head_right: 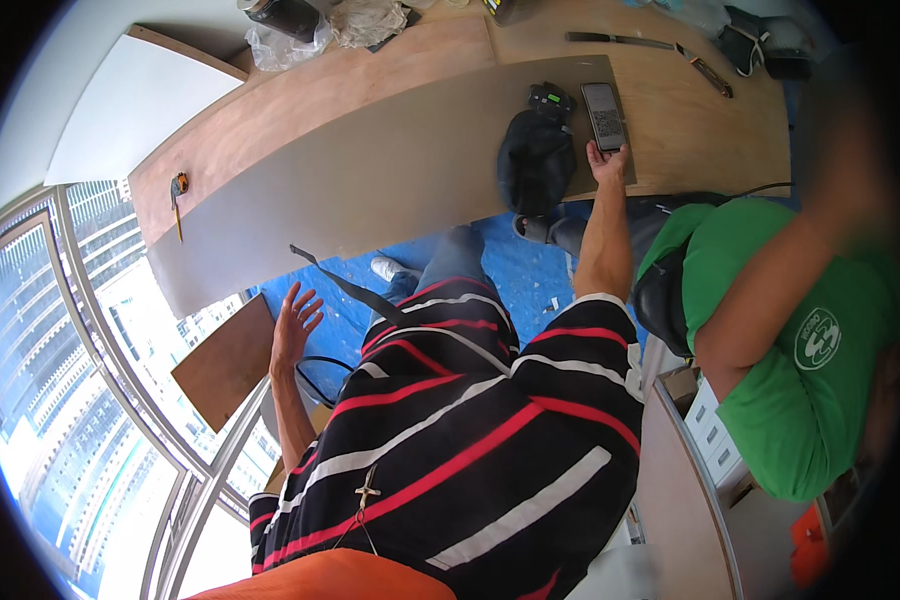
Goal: The person measures and marks a large sheet of laminate on a workbench using a tape measure and pencil. They then use a utility knife to score and cut the laminate along the marked line, separating a strip from the main sheet.
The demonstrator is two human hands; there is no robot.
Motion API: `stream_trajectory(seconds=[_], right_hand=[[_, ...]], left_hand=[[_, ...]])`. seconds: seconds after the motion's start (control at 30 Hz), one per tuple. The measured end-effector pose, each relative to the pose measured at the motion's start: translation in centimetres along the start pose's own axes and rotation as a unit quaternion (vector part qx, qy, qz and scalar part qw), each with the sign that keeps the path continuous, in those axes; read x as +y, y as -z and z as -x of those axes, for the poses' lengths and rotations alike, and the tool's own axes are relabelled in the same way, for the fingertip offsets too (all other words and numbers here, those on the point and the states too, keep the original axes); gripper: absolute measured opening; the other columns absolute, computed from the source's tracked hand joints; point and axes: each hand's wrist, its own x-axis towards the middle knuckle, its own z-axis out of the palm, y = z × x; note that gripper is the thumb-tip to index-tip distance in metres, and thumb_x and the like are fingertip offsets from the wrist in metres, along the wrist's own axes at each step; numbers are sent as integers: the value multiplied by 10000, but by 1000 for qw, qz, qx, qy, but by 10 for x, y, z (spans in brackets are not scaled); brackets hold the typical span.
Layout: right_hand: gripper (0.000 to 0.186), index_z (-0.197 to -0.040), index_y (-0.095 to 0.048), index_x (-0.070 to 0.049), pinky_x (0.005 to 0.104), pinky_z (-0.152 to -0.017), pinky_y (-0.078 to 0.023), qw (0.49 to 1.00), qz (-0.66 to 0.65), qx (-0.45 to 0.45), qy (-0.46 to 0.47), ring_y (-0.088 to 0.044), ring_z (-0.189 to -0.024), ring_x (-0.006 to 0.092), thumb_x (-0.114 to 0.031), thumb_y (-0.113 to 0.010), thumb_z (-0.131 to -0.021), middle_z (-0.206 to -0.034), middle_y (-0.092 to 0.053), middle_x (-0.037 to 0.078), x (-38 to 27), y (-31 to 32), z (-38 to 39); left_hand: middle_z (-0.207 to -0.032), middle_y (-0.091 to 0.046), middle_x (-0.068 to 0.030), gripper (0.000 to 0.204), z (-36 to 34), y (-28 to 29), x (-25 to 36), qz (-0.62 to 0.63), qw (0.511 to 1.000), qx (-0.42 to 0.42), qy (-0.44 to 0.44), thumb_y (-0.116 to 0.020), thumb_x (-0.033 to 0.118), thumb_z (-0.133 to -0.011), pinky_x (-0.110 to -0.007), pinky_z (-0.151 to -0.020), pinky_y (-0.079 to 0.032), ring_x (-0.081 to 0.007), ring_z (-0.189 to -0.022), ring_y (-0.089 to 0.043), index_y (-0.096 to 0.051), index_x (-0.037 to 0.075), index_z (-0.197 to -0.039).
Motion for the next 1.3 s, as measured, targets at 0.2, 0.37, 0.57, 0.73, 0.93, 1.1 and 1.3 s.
stream_trajectory(seconds=[0.2, 0.37, 0.57, 0.73, 0.93, 1.1, 1.3], right_hand=[[666, -1410, -340, 18, 576, -1029, -479, 999, 35, 32, -13, -522, -1229, 420, -504, -446, -1010, -1378, -444, 213, -15, 8, -29], [786, -1582, -24, -89, 634, -1087, -390, 995, 77, -18, -57, -321, -1440, 399, -480, -415, -1024, -1629, -148, 166, -36, 5, -10], [558, -1450, -418, -20, 473, -987, -498, 851, 449, -114, 247, -562, -1237, 367, -268, -549, -968, -1395, -498, 197, 75, -53, 172], [330, -1304, -558, -19, 274, -874, -514, 684, 555, -470, 56, -652, -999, 175, -191, -555, -1023, -1182, -645, 112, 255, -82, 374], [289, -1149, -665, -31, 296, -819, -504, 95, 678, -703, -192, -626, -896, 142, -205, -689, -919, -992, -680, 76, 372, -70, 557], [249, -1071, -656, -14, 318, -711, -489, -79, 598, -787, -128, -587, -758, 169, -153, -735, -880, -874, -586, 70, 415, -42, 605], [164, -971, -628, 17, 323, -662, -486, -59, 542, -833, -92, -587, -723, 190, -66, -717, -862, -844, -567, 94, 433, -22, 623]], left_hand=[[-1488, -442, -196, 770, 10, 7, -12, -37, 999, 22, 16, -416, 615, -999, -468, -1111, -374, -327, -1344, -475, -275, 108, -1560], [-1474, -470, -147, 708, 41, 26, -38, -98, 995, 19, 18, -412, 583, -1017, -438, -1119, -373, -284, -1331, -490, -320, 121, -1545], [-1447, -497, -147, 626, 87, 34, -96, -112, 991, 29, 61, -410, 544, -1032, -437, -1122, -372, -260, -1326, -492, -397, 139, -1509], [-1413, -535, -124, 586, 121, 51, -133, -54, 998, 9, 4, -478, 533, -1012, -427, -1088, -400, -244, -1303, -507, -495, 118, -1425], [-1304, -601, -102, 524, 191, 80, -162, -93, 995, -8, 23, -603, 477, -969, -413, -1041, -452, -248, -1253, -546, -560, 79, -1308], [-1206, -634, -94, 465, 229, 83, -180, -97, 994, 42, -16, -705, 414, -913, -422, -953, -498, -248, -1151, -586, -585, 75, -1209], [-1051, -680, -100, 323, 259, 80, -188, -78, 987, 132, -39, -723, 312, -900, -409, -875, -508, -265, -1013, -632, -628, 58, -1076]])
